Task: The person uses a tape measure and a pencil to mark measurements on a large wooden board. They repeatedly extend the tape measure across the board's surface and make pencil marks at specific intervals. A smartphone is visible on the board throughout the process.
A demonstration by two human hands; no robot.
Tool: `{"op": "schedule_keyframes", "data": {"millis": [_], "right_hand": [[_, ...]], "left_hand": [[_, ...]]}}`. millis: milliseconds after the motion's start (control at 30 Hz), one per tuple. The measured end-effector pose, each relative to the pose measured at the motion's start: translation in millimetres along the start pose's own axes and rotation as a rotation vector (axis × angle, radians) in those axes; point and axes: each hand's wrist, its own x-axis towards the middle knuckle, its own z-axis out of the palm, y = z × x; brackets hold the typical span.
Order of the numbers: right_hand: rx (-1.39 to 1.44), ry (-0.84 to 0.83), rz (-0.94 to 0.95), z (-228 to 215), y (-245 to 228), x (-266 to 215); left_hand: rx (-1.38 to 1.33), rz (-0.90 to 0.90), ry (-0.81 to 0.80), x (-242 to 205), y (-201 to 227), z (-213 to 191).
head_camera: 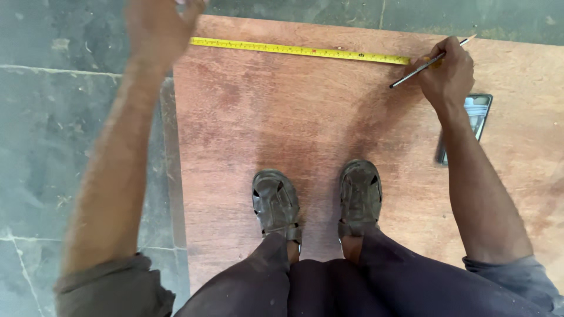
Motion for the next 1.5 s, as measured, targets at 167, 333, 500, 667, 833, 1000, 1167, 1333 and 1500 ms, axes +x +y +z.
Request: {"op": "schedule_keyframes", "data": {"millis": [167,333,500,667,833,1000,1167,1333,1500], "right_hand": [[0.0,-0.012,0.017,-2.5,-3.6,3.6],[0.059,-0.028,0.026,-1.3,2.4,2.3],[-0.028,0.02,-0.07,3.2,1.5,6.4],[-0.027,0.021,-0.07,5.0,12.8,5.1],[-0.004,-0.004,-0.078,5.9,9.3,9.3],[-0.024,-0.03,-0.085,3.7,9.9,9.9],[0.012,-0.029,-0.106,4.6,11.4,9.6],[0.03,-0.009,-0.095,7.0,12.0,6.9],[-0.004,0.018,-0.097,9.0,10.5,7.2]], "left_hand": [[0.023,-0.085,0.066,-39.7,19.4,29.9],[-0.383,-0.697,0.326,-53.9,-12.3,80.7],[-0.491,-0.675,0.468,-67.9,-44.2,90.6],[-0.463,-0.796,0.381,-72.5,-40.3,87.4],[-0.328,-0.805,0.42,-70.5,-38.7,87.4],[-0.316,-0.793,0.52,-73.2,-34.2,97.1],[-0.344,-0.81,0.565,-77.1,-30.2,107.1],[-0.346,-0.766,0.535,-80.8,-39.6,117.7],[-0.398,-0.82,0.462,-82.7,-43.0,120.2]]}}
